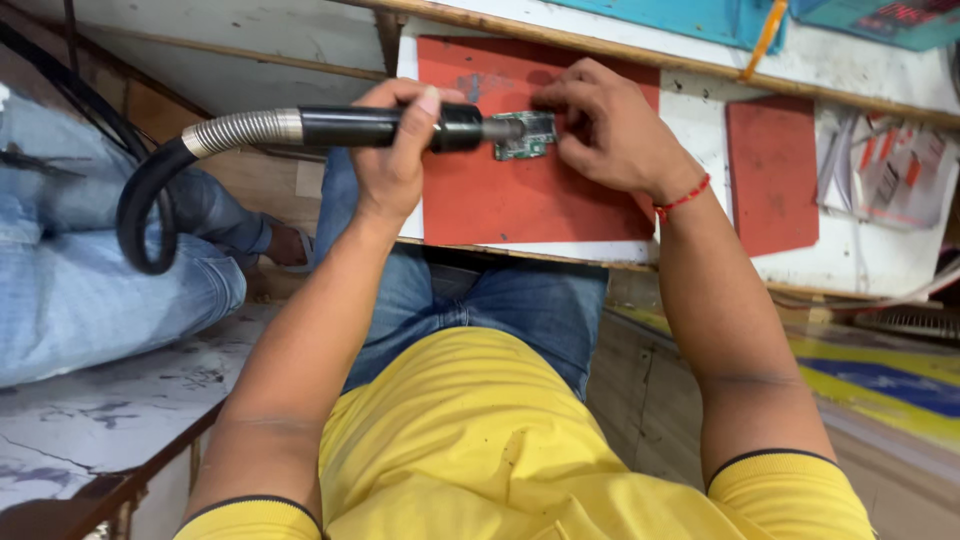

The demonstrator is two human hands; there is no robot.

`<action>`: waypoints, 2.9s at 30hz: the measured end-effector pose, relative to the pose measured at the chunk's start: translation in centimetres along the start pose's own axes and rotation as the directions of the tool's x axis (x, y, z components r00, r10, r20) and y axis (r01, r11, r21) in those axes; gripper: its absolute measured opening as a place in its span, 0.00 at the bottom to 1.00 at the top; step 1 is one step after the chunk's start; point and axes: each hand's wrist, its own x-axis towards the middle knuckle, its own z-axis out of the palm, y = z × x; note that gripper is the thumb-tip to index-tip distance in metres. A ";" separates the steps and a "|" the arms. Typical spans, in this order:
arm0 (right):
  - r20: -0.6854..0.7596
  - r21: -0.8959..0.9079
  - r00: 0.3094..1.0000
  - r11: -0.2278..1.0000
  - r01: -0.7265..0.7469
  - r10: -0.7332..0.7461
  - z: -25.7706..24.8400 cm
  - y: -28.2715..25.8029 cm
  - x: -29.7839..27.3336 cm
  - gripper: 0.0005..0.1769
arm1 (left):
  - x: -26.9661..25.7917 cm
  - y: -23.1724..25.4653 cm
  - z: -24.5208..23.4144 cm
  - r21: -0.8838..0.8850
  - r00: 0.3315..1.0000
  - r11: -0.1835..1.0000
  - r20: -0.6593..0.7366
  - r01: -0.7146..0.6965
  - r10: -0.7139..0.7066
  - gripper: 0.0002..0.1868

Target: The person scrubs a small circuit board with a toothbrush on a red mat, then uses a handheld air blower to remove debris from the board's surface.

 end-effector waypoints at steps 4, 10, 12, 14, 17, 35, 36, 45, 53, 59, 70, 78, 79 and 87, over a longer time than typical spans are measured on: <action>0.021 -0.043 0.999 0.999 0.027 -0.027 0.0 0.3 -0.1 0.23 | -0.5 -0.2 -0.5 0.088 0.999 0.995 0.037 -0.038 0.035 0.14; 0.036 -0.047 0.996 0.996 0.082 -0.080 -0.1 2.0 -0.7 0.23 | -1.0 -0.8 -0.4 0.127 0.995 0.987 0.048 -0.095 0.090 0.13; 0.022 -0.044 0.997 0.996 0.082 -0.081 -0.2 2.1 -0.7 0.22 | -0.7 -0.6 -0.4 0.184 0.994 0.978 0.071 -0.096 0.084 0.13; -0.004 -0.053 0.996 0.994 0.092 -0.092 -0.3 1.9 -0.6 0.20 | -0.8 -0.2 -0.3 0.260 0.991 0.962 0.123 -0.083 0.052 0.13; -0.001 -0.074 0.991 0.988 0.135 -0.135 -0.6 1.8 -0.4 0.19 | -0.5 0.1 0.1 0.162 0.997 0.986 0.073 -0.050 0.039 0.13; -0.097 -0.146 0.987 0.983 0.110 -0.125 1.6 0.0 -0.8 0.23 | 0.7 0.6 -1.5 0.149 0.982 0.988 0.177 0.032 -0.059 0.11; -0.076 -0.139 0.988 0.983 0.121 -0.132 1.2 0.0 -0.1 0.23 | 1.2 0.5 -1.9 0.174 0.982 0.985 0.188 -0.009 -0.024 0.11; 0.120 -0.083 0.954 0.954 0.287 -0.276 -0.4 2.0 2.8 0.22 | 0.3 -0.5 -3.2 0.056 0.999 0.998 0.048 -0.025 0.023 0.12; 0.197 -0.071 0.949 0.962 0.263 -0.245 -2.2 3.5 1.5 0.24 | -0.2 0.1 -1.3 0.151 0.997 0.987 0.049 0.051 -0.059 0.12; 0.043 -0.188 0.985 0.967 0.173 -0.168 -0.3 3.0 -1.0 0.24 | -0.8 -0.1 -0.8 0.167 0.991 0.986 0.125 0.023 -0.045 0.12; 0.079 -0.061 0.976 0.977 0.206 -0.201 -1.5 4.1 0.1 0.22 | -0.7 0.2 -0.4 0.233 0.980 0.968 0.192 -0.097 0.052 0.13; 0.139 -0.046 0.962 0.969 0.243 -0.234 -2.3 4.9 0.3 0.23 | -0.5 0.2 -0.2 0.250 0.959 0.956 0.274 -0.150 0.078 0.12; 0.132 -0.046 0.964 0.970 0.237 -0.230 -2.2 4.9 0.4 0.23 | -0.2 0.3 -0.4 0.239 0.962 0.963 0.266 -0.128 0.062 0.11; 0.122 -0.027 0.964 0.970 0.240 -0.235 -2.0 5.4 0.1 0.24 | -0.3 0.4 -0.7 0.190 0.976 0.981 0.217 -0.033 -0.009 0.12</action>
